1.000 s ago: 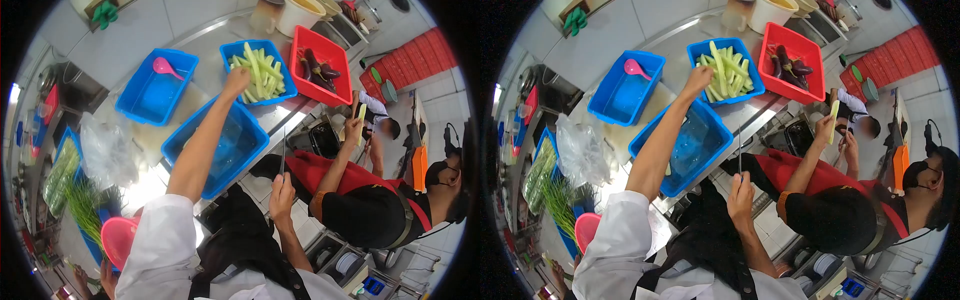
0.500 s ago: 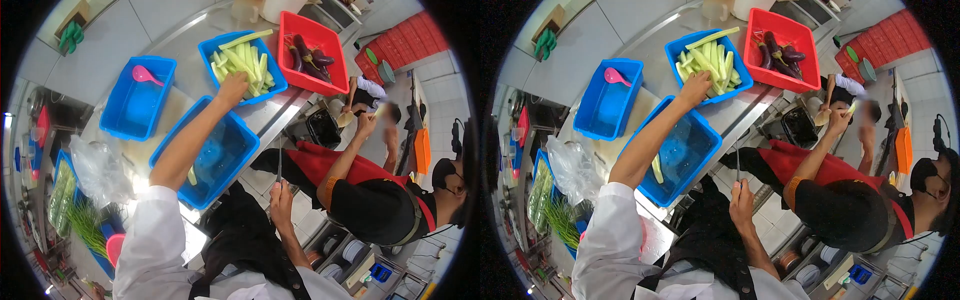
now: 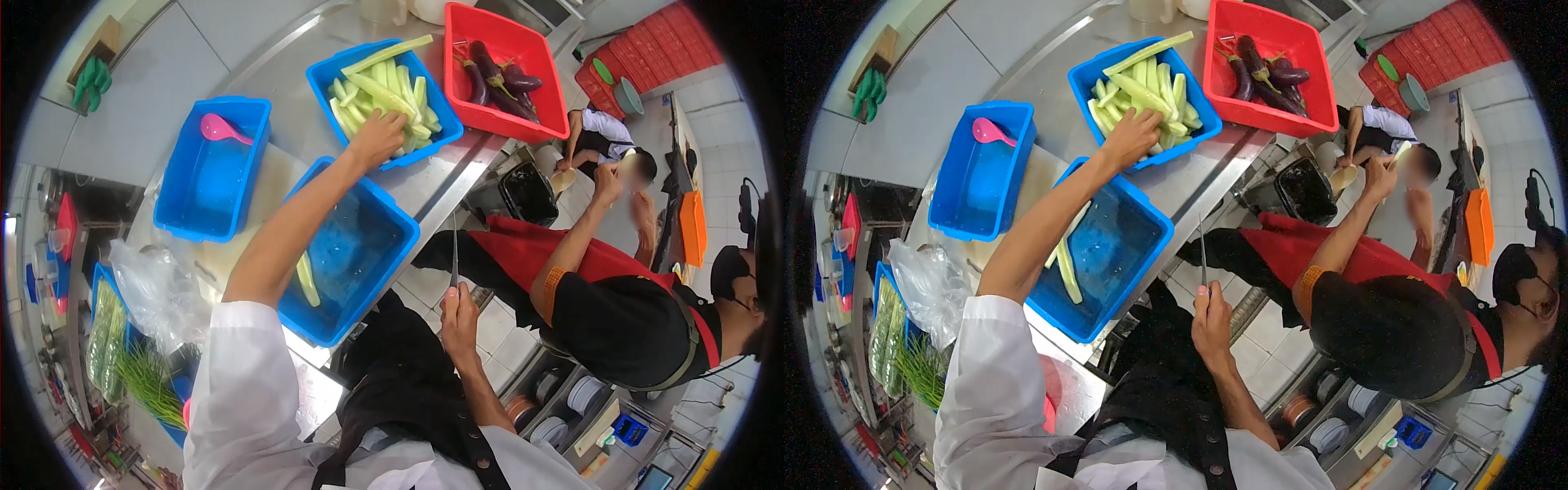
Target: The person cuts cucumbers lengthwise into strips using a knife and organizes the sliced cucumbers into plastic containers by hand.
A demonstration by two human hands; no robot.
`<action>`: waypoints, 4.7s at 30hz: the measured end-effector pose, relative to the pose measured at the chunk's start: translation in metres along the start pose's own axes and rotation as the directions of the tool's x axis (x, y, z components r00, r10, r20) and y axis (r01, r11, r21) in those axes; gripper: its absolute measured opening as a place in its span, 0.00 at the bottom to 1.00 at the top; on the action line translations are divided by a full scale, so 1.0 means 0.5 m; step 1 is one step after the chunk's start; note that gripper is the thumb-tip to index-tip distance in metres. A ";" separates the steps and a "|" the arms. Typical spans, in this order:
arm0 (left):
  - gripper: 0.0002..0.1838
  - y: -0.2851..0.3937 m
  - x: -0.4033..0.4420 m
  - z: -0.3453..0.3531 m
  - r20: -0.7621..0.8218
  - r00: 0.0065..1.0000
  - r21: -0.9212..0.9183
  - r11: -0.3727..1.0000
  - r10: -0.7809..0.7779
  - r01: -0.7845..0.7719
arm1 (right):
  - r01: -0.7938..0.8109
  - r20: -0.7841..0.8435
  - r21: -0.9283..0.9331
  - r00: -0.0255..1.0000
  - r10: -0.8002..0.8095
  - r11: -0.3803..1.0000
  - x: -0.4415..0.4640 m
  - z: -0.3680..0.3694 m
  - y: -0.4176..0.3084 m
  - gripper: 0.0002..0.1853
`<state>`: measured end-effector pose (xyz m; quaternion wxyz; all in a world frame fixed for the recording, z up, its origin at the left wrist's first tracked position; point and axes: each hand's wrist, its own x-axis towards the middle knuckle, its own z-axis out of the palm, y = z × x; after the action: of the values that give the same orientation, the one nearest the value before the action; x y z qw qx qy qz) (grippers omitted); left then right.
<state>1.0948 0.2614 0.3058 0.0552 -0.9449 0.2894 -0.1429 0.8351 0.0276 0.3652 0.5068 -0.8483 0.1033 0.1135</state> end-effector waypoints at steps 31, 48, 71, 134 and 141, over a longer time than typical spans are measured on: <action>0.17 -0.057 -0.062 -0.160 -0.395 0.723 -0.745 0.658 -0.566 0.108 | 0.133 0.034 0.227 0.989 -0.144 0.965 0.112 0.008 -0.064 0.16; 0.03 0.052 0.039 -0.004 0.165 0.959 -0.180 0.949 -0.232 0.260 | 0.043 0.056 0.161 0.997 -0.052 0.986 0.184 0.010 -0.073 0.16; 0.13 -0.028 -0.005 -0.029 -0.084 0.969 -0.580 0.802 -0.234 0.144 | 0.028 -0.022 0.203 0.999 -0.024 0.979 0.186 -0.015 -0.060 0.17; 0.26 0.226 -0.484 -0.521 0.691 0.075 -0.391 -0.458 -0.719 -0.798 | 0.790 0.482 0.187 0.444 -0.756 0.584 -0.172 0.189 -0.186 0.13; 0.26 0.243 -0.467 -0.520 0.709 0.084 -0.370 -0.471 -0.700 -0.801 | 0.806 0.441 0.186 0.443 -0.781 0.562 -0.161 0.198 -0.186 0.12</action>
<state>0.7669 0.2870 0.4754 0.9079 0.0422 0.3025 0.2870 0.7764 0.1632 0.4213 0.4868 -0.7537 -0.4360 0.0704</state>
